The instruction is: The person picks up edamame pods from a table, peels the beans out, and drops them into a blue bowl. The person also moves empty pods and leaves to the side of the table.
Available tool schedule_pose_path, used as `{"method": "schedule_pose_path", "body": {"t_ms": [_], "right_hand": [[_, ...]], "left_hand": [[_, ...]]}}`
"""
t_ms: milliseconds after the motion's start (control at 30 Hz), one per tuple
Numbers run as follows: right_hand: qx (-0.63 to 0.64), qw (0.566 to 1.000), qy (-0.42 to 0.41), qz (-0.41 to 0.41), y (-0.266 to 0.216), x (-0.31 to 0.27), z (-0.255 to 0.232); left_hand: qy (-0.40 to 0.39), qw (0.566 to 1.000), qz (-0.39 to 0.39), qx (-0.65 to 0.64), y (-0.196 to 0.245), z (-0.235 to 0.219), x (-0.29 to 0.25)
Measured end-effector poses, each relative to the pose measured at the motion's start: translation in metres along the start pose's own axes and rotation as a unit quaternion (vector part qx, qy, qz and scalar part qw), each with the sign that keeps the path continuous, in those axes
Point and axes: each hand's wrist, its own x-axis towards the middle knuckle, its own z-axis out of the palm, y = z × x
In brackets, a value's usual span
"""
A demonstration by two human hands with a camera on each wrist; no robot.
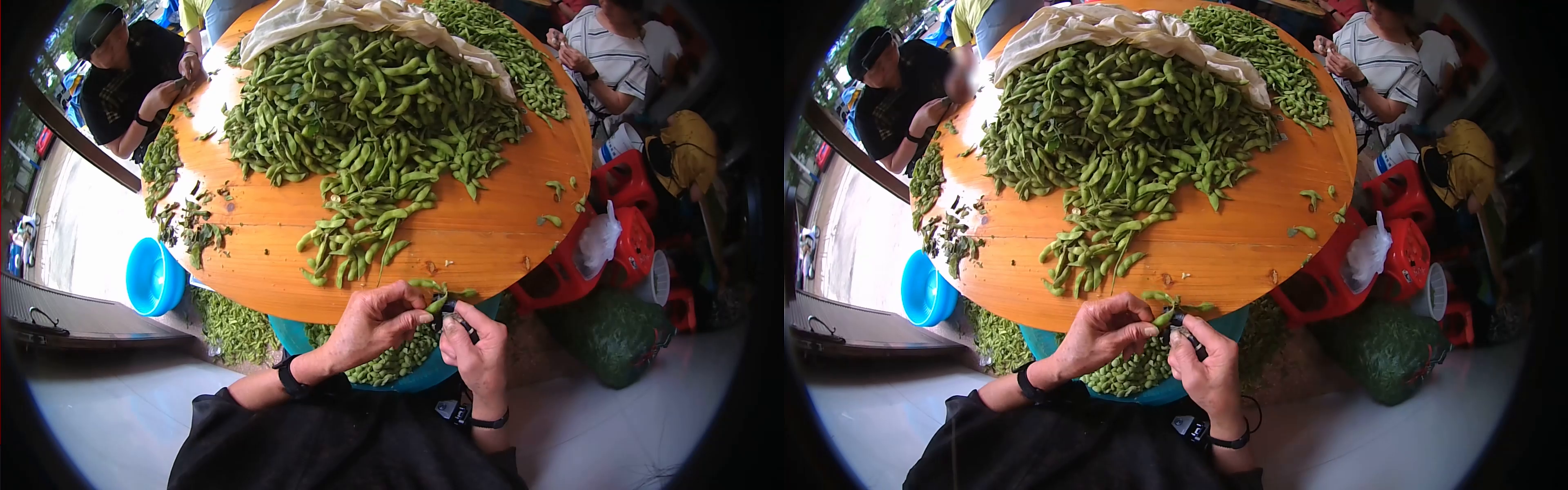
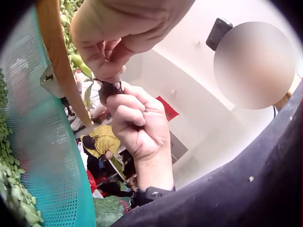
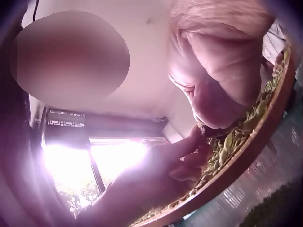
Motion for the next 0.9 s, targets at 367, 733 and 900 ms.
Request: {"method": "schedule_pose_path", "body": {"t_ms": [367,733,900], "right_hand": [[0.107,0.99,-0.08,0.034,0.011,0.015,-0.007],[0.1,0.993,-0.066,0.011,0.013,0.017,-0.003],[-0.071,0.996,-0.015,-0.048,0.01,0.011,0.008]], "left_hand": [[0.007,0.989,0.114,0.095,-0.005,-0.009,-0.001],[-0.014,0.998,0.009,-0.065,-0.012,-0.003,0.001],[0.05,0.932,0.163,0.319,-0.002,-0.006,-0.002]]}}
